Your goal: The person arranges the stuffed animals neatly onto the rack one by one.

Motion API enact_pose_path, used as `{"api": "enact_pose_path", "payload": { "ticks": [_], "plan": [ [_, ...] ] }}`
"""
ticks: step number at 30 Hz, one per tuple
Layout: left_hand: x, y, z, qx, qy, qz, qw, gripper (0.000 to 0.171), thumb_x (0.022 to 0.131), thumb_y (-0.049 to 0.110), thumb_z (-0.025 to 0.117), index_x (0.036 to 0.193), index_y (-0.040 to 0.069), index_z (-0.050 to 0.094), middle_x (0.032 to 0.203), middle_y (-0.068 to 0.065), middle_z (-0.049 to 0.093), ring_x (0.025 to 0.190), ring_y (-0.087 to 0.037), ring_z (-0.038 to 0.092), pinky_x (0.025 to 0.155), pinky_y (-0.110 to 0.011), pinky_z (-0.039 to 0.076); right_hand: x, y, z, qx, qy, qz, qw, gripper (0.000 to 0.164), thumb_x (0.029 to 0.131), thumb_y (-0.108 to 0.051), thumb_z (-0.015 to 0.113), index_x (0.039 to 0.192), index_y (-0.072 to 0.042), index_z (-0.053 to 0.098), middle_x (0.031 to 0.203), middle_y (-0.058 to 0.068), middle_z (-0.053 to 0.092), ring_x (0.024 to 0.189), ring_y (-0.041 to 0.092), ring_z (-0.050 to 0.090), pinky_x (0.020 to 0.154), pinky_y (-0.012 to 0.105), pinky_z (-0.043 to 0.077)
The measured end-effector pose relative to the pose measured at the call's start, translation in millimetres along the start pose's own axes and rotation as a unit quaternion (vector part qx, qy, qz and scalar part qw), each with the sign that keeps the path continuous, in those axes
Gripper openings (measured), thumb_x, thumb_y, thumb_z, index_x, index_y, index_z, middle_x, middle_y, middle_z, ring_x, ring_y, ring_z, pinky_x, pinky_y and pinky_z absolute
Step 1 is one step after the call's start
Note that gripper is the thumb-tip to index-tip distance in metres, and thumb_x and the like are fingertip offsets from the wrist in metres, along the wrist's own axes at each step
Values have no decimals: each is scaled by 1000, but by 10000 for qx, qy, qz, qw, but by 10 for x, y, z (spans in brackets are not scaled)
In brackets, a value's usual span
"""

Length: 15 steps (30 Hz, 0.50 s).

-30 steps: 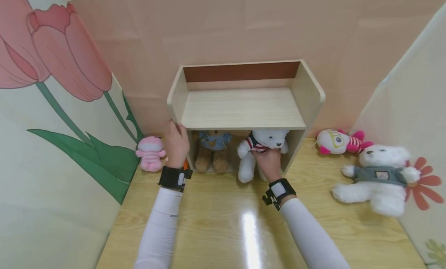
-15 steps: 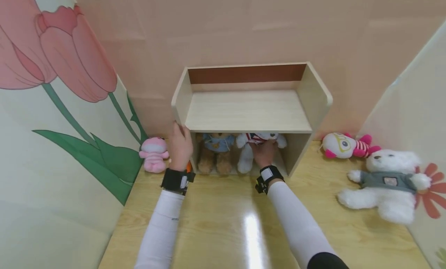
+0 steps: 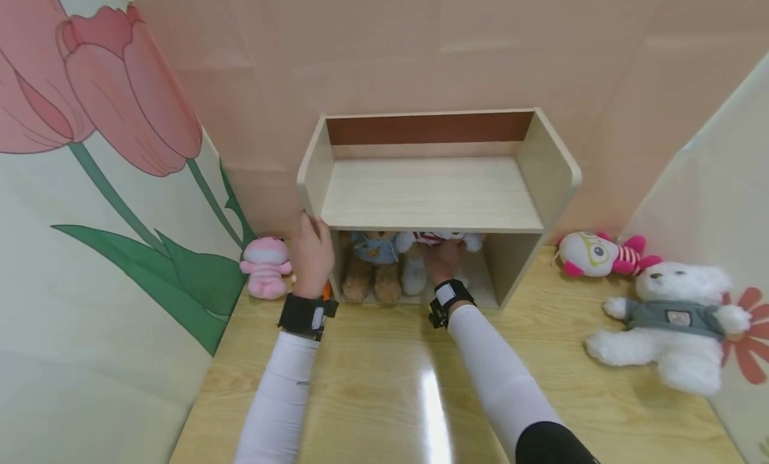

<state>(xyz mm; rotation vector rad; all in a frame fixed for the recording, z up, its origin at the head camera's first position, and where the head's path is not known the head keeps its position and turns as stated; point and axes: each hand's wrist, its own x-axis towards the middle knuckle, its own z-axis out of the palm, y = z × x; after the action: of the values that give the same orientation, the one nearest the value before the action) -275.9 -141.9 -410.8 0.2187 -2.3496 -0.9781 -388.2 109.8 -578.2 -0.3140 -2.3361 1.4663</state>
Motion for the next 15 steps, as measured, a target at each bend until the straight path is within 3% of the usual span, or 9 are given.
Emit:
{"api": "enact_pose_path", "payload": {
  "ticks": [6,15],
  "plan": [
    [-7,-5,3,-22,-14,-88,10000,34,105,23,41,124,-3,52,86,-29,62,81,-51,64,65,-61,48,-84,-52,9,245,-621,285,9974,90,78,-31,78,144,-2,26,129,24,53,118,38,56,95,51,49],
    [-33,-7,13,-85,-19,-42,10000,37,105,26,40,128,-2,51,88,-30,63,83,-51,64,66,-62,49,-132,-58,36,219,-420,110,9988,78,85,-26,70,144,-1,25,128,27,52,118,38,54,98,50,47]
  ]
}}
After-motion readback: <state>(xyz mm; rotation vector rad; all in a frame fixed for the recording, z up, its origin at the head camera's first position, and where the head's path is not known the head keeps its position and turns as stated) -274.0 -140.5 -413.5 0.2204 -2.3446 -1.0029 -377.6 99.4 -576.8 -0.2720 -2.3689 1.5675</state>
